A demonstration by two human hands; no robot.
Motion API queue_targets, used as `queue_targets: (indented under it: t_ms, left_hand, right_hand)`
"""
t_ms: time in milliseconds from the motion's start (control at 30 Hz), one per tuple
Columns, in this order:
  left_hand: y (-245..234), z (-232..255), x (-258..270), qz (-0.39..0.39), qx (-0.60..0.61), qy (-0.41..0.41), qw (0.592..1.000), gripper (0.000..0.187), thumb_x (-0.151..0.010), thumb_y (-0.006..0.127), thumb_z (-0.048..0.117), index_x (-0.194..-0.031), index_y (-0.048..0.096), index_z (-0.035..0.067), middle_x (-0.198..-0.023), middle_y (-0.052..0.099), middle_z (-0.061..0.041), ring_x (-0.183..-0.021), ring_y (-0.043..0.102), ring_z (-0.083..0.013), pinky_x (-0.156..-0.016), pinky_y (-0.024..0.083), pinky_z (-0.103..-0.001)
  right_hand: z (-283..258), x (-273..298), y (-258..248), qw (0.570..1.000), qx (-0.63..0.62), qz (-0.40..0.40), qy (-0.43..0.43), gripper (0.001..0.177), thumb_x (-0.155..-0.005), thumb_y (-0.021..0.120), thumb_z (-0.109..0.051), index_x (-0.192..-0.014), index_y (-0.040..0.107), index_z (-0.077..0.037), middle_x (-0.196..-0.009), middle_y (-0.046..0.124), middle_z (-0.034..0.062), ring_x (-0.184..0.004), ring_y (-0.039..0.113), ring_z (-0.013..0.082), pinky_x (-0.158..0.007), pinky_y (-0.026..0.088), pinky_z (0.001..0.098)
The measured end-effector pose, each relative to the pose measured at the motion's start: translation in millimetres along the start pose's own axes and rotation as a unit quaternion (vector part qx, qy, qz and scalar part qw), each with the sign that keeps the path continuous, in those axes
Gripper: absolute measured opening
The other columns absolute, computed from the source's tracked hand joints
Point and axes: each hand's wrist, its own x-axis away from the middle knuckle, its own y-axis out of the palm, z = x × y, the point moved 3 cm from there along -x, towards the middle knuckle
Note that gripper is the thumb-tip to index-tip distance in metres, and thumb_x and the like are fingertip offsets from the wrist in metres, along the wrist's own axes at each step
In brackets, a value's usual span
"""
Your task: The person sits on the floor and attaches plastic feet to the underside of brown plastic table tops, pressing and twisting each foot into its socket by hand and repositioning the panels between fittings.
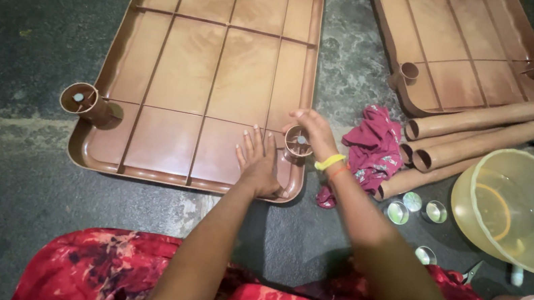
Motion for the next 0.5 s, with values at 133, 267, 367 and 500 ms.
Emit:
queue_targets:
  t_ms: [133,267,367,500]
  left_hand:
    - [5.0,0.1,1.0,0.002,-0.003,0.003,1.000,0.153,-0.051,0.098,0.040,-0.164,0.000,0.010,-0.167,-0.022,-0.027,-0.154,-0.022,-0.0477,-0.123,-0.006,-0.061]
    - [8.5,-1.9,-4.0,0.011,0.010,-0.001,1.000,0.147,-0.052,0.095,0.033,-0.164,0.003,0.012,-0.168,-0.021,-0.025,-0.155,-0.021,-0.0461,-0.123,-0.006,-0.060]
    - [12.3,-3.8,-5.7,0.028,0.018,0.006,0.999,0.142,-0.053,0.092,0.027,-0.165,0.006,0.011,-0.169,-0.019,-0.025,-0.155,-0.020,-0.0460,-0.123,-0.007,-0.060]
    - [13.5,-4.9,-6.6,0.049,0.029,0.014,0.998,0.140,-0.053,0.091,0.028,-0.164,0.007,0.011,-0.168,-0.017,-0.025,-0.155,-0.020,-0.0462,-0.123,-0.007,-0.060]
  right_hand:
    - [-8.2,43.7,13.5,0.988,0.089,-0.039,-0.124,0.056,-0.089,0.080,-0.012,-0.134,0.047,-0.003,-0.117,0.067,0.0102,-0.105,0.066,0.0126,-0.087,0.060,0.0276]
    - [-20.2,69.3,37.5,0.937,0.276,0.089,-0.194,0.070,-0.079,0.084,-0.007,-0.137,0.045,-0.003,-0.110,0.072,0.0107,-0.098,0.073,0.0144,-0.083,0.062,0.0289]
    - [-17.5,74.4,51.1,0.924,0.281,0.206,-0.158,0.072,-0.075,0.087,-0.009,-0.134,0.046,-0.003,-0.107,0.073,0.0091,-0.091,0.074,0.0151,-0.079,0.061,0.0299]
    - [-14.1,74.5,69.0,0.897,0.251,0.295,-0.213,0.069,-0.077,0.088,-0.009,-0.129,0.045,-0.002,-0.106,0.072,0.0125,-0.096,0.074,0.0187,-0.083,0.062,0.0313]
